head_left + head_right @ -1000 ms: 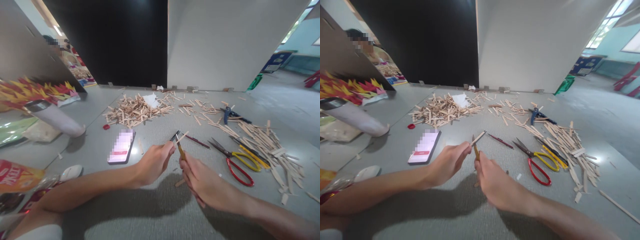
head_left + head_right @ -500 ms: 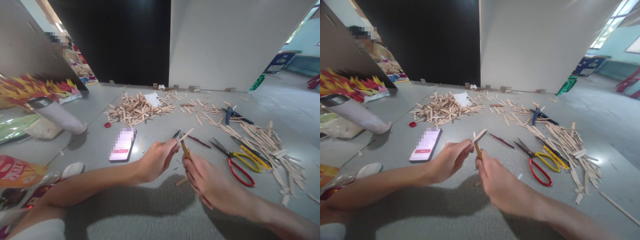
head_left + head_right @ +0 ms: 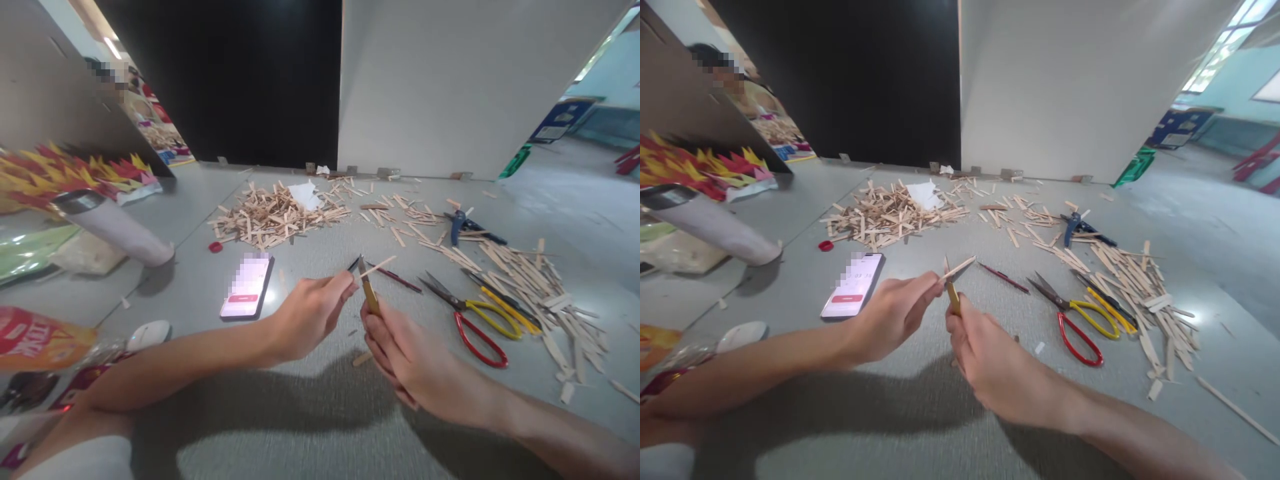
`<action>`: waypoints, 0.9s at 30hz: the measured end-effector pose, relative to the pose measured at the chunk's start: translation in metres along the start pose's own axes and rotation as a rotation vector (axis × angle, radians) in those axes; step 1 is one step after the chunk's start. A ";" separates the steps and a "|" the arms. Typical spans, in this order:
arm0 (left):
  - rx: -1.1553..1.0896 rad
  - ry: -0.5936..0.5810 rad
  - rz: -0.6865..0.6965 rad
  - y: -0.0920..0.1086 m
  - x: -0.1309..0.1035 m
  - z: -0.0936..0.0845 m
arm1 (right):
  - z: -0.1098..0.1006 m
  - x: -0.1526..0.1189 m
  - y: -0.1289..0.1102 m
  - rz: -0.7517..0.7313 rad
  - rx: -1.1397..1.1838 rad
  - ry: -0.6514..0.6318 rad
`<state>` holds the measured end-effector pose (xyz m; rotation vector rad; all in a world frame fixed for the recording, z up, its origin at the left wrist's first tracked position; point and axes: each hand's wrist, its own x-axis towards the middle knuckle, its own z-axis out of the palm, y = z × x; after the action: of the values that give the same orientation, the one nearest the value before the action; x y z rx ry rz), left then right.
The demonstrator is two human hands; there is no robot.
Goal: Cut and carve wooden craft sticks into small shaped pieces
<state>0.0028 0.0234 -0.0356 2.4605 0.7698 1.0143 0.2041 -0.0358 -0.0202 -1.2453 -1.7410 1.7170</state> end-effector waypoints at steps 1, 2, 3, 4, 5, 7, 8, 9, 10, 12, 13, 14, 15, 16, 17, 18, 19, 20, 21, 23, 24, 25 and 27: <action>-0.030 0.007 -0.008 0.001 0.001 -0.001 | -0.003 -0.002 -0.004 0.026 0.017 0.012; -0.062 0.007 -0.021 0.003 0.002 -0.001 | -0.006 -0.004 -0.008 0.045 0.032 0.004; -0.094 0.006 -0.035 0.004 0.002 -0.002 | -0.011 -0.006 -0.013 0.059 0.062 -0.025; -0.120 0.000 -0.052 0.005 0.003 -0.002 | -0.015 -0.008 -0.018 0.072 0.100 -0.061; -0.141 -0.012 -0.070 0.007 0.003 -0.003 | -0.019 -0.011 -0.023 0.089 0.143 -0.095; -0.167 -0.046 -0.108 0.009 0.003 -0.005 | -0.024 -0.016 -0.032 0.129 0.217 -0.143; -0.173 -0.061 -0.126 0.011 0.003 -0.005 | -0.026 -0.018 -0.035 0.155 0.240 -0.153; -0.178 -0.072 -0.139 0.012 0.002 -0.006 | -0.027 -0.021 -0.038 0.181 0.249 -0.153; -0.179 -0.079 -0.149 0.013 0.002 -0.007 | -0.029 -0.023 -0.039 0.205 0.248 -0.149; -0.167 -0.076 -0.152 0.015 0.002 -0.009 | -0.031 -0.028 -0.041 0.235 0.224 -0.129; -0.156 -0.073 -0.148 0.016 0.002 -0.009 | -0.033 -0.029 -0.041 0.232 0.201 -0.106; -0.141 -0.074 -0.141 0.017 0.001 -0.009 | -0.034 -0.031 -0.040 0.216 0.169 -0.077; -0.122 -0.076 -0.129 0.018 0.000 -0.008 | -0.037 -0.032 -0.040 0.192 0.128 -0.052; -0.098 -0.079 -0.117 0.019 -0.001 -0.008 | -0.039 -0.032 -0.040 0.167 0.078 -0.035; -0.071 -0.083 -0.099 0.018 -0.002 -0.006 | -0.042 -0.032 -0.040 0.146 0.032 -0.025; -0.036 -0.082 -0.079 0.018 -0.004 -0.005 | -0.044 -0.031 -0.040 0.135 0.005 -0.028; 0.008 -0.076 -0.059 0.016 -0.007 -0.003 | -0.045 -0.030 -0.040 0.142 -0.003 -0.045; 0.056 -0.067 -0.038 0.015 -0.009 -0.001 | -0.046 -0.029 -0.040 0.157 0.007 -0.065; 0.109 -0.056 -0.025 0.012 -0.012 0.001 | -0.044 -0.028 -0.039 0.176 0.027 -0.075; 0.184 -0.058 0.000 0.008 -0.016 0.006 | -0.035 -0.023 -0.033 0.233 0.091 -0.077; 0.195 -0.064 0.012 0.006 -0.018 0.009 | -0.026 -0.019 -0.026 0.255 0.110 -0.059; 0.195 -0.057 0.028 0.005 -0.019 0.012 | -0.015 -0.015 -0.018 0.291 0.146 -0.038; 0.196 -0.009 0.039 0.005 -0.019 0.017 | 0.008 -0.004 0.002 0.234 0.083 0.111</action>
<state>0.0055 0.0061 -0.0547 2.6531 0.8586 0.9829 0.2006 -0.0446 -0.0226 -1.5261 -1.4945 1.7890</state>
